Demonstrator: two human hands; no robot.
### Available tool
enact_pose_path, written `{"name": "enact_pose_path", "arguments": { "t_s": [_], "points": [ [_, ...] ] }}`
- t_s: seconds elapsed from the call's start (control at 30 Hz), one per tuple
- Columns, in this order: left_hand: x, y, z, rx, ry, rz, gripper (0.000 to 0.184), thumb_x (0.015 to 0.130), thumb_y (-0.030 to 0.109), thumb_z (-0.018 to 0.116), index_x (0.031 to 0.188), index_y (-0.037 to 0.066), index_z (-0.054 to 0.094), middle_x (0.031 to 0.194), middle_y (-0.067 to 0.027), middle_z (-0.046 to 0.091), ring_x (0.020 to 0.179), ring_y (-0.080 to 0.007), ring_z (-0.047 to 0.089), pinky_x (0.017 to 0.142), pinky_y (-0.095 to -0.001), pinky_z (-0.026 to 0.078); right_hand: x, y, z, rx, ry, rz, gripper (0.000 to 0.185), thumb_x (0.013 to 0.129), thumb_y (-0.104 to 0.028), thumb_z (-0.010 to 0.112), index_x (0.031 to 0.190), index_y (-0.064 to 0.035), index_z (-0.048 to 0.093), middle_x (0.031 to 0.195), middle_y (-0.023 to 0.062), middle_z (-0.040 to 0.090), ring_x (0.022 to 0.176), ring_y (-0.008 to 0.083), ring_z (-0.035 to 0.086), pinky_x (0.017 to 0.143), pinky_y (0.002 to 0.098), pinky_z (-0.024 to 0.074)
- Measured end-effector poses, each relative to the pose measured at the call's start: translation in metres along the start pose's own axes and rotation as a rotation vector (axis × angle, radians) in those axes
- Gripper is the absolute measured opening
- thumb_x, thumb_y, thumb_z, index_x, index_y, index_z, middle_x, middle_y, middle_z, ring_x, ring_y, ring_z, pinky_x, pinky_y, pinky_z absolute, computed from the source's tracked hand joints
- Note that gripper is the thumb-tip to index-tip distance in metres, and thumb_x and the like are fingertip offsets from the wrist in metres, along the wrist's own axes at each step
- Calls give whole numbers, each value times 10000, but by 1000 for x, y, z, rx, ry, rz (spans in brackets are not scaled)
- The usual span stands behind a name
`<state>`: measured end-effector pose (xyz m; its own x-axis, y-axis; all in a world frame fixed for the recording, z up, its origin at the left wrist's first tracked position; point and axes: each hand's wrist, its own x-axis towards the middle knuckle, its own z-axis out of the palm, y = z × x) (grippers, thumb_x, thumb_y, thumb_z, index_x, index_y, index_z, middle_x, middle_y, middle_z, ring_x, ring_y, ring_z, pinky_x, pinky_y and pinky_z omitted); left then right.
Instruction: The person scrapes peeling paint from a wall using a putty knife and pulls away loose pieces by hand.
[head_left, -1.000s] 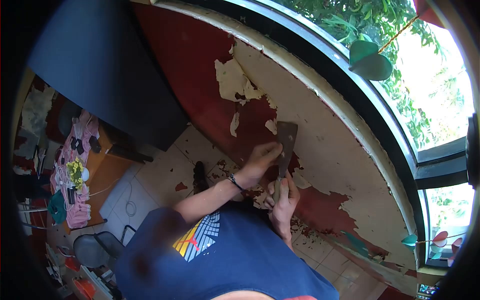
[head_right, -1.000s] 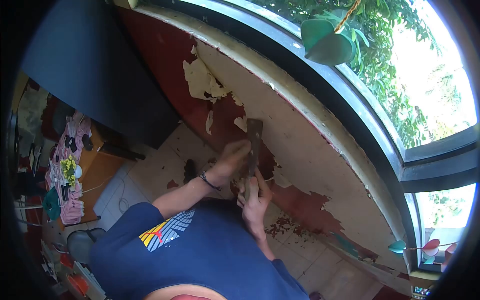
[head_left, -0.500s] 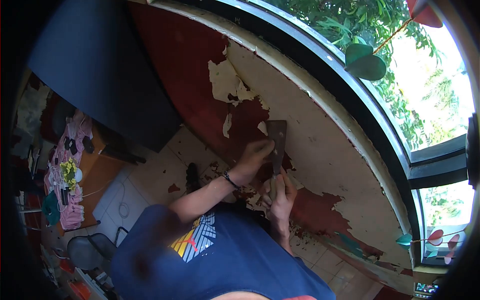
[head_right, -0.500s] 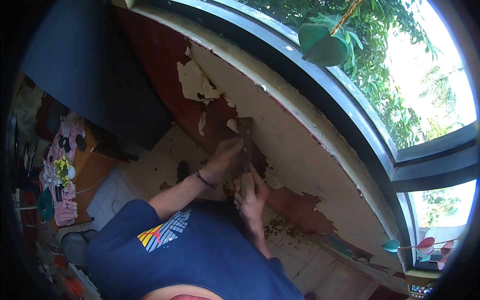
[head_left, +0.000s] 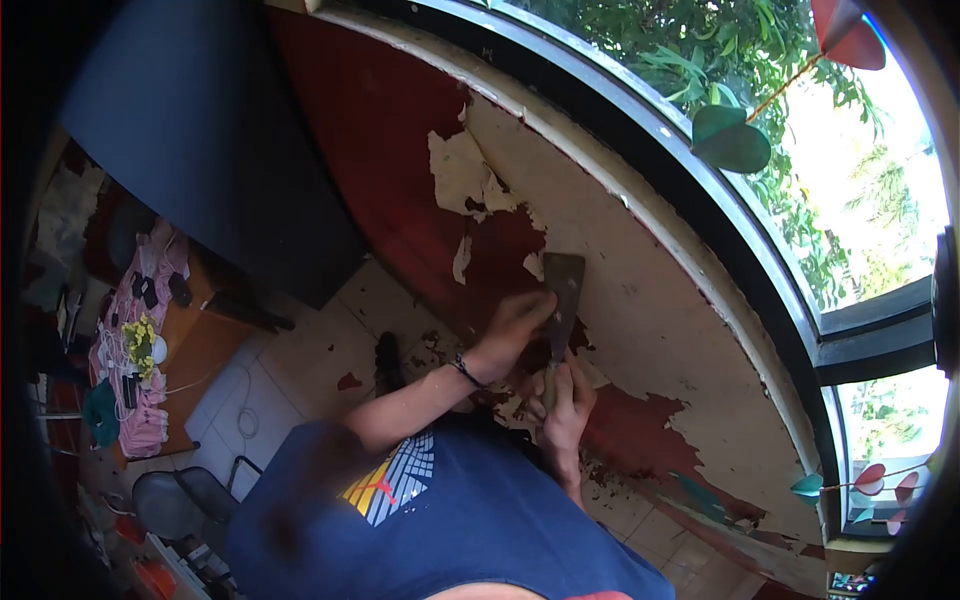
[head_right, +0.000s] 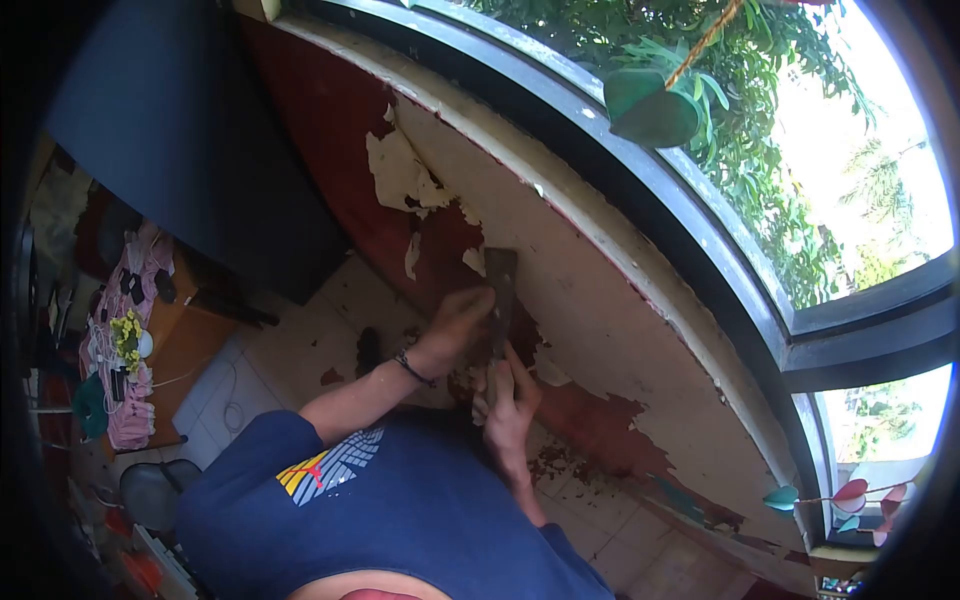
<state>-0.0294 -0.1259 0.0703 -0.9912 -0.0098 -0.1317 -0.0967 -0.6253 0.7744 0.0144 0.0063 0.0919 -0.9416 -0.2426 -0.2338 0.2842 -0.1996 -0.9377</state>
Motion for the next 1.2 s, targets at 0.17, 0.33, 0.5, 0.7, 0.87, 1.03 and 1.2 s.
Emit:
{"name": "enact_pose_path", "arguments": {
  "t_s": [0.17,0.33,0.5,0.7,0.87,1.03,1.2],
  "points": [
    [8,-1,-2,18,-7,16,239,965,258,486,1000,40,577,890,-2,581,825,-77,553,715,-247,459,5,1,0,86,2,21,430,973,-211,427,1358,-23,399,673,35,480,417,57,360,361,196,279],
    [-2,2,5,-10,4,8,240,964,257,487,999,38,579,884,-6,581,804,-79,552,712,-250,459,-4,6,-4,65,25,24,431,967,-208,432,1356,-25,406,674,34,480,414,55,349,364,196,274],
    [12,6,4,22,-5,50,244,964,261,488,1000,37,578,883,-8,581,798,-81,555,710,-248,460,7,-13,-5,75,4,35,418,963,-194,433,1341,-15,426,672,30,485,414,49,343,367,194,269],
    [1,3,3,-47,-27,-21,276,961,287,495,1010,28,577,896,-20,585,796,-92,568,694,-259,477,-2,-6,2,34,12,11,401,968,-184,425,1334,-23,438,662,29,486,414,50,349,361,197,274],
    [11,3,6,-115,12,45,310,944,313,525,994,19,612,868,-20,608,770,-91,572,719,-266,478,2,-15,7,60,40,33,403,976,-186,419,1344,-22,424,675,28,487,411,55,356,361,193,280],
    [0,3,11,-68,63,-12,297,957,303,501,1033,25,573,866,-24,580,768,-103,565,666,-261,472,-4,6,-1,66,-4,-10,404,978,-194,421,1351,-41,421,679,28,483,419,55,359,367,189,278],
    [13,14,12,-113,70,43,302,961,328,489,995,41,576,844,-32,580,724,-103,561,625,-256,462,13,-8,5,2,-8,-46,407,978,-228,423,1339,-40,425,665,38,468,403,56,330,351,203,249]
  ]
}}
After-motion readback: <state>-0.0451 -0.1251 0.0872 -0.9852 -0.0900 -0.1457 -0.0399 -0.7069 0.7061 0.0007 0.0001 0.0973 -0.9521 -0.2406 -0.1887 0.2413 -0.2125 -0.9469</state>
